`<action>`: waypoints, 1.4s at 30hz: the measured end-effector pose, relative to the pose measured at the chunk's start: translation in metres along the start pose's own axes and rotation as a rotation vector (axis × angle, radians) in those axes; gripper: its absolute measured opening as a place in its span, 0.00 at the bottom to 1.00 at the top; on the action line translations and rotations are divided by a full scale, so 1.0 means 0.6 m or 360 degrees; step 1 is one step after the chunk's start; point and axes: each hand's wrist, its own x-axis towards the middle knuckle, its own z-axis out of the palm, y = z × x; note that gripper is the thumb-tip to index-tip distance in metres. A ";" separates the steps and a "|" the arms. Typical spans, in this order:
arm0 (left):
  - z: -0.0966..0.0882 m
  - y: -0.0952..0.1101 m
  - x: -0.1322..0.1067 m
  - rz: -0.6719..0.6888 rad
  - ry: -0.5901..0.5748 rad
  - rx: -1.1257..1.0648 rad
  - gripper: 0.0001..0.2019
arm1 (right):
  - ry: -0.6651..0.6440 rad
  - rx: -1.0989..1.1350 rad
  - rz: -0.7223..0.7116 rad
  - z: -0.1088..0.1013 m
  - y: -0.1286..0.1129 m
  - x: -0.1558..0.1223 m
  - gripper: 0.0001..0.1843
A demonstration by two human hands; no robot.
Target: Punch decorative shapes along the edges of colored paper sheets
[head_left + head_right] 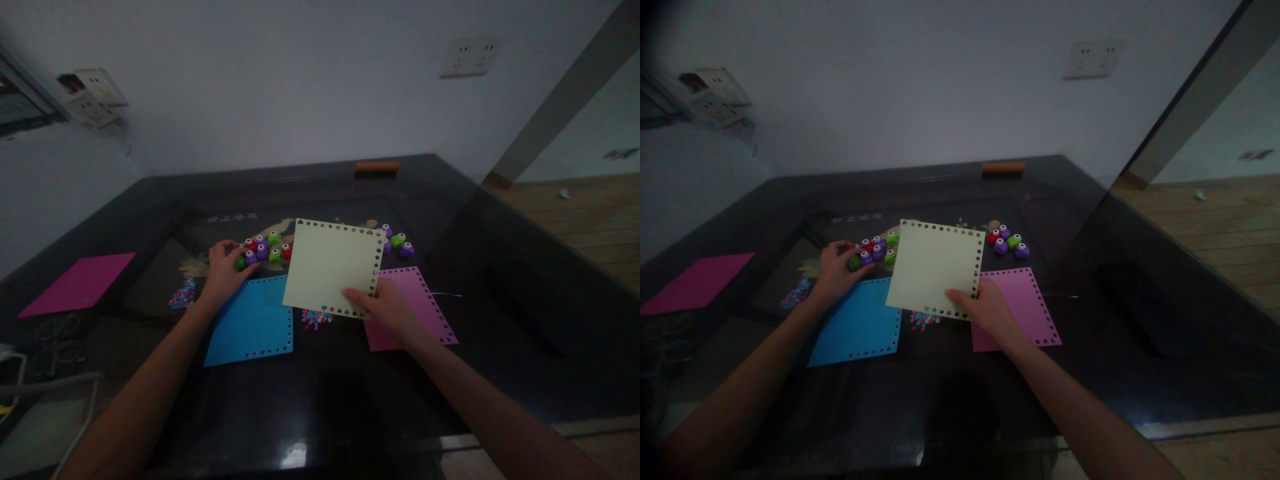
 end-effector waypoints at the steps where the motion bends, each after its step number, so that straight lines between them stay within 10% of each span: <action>1: 0.000 0.000 0.000 -0.0004 -0.0002 -0.0002 0.15 | -0.0001 0.0002 0.0001 0.000 0.000 0.000 0.17; 17: -0.052 0.042 0.016 -0.0257 0.0044 -0.0514 0.17 | 0.0053 0.0020 -0.0069 -0.001 0.005 0.001 0.17; 30: -0.093 0.252 -0.059 -0.1357 -0.0738 -0.2437 0.17 | 0.0248 0.0349 -0.0177 0.000 0.001 -0.005 0.13; 42: -0.087 0.283 -0.112 -0.1220 -0.1005 -0.2421 0.19 | 0.0279 0.0377 -0.0164 0.006 0.005 -0.008 0.10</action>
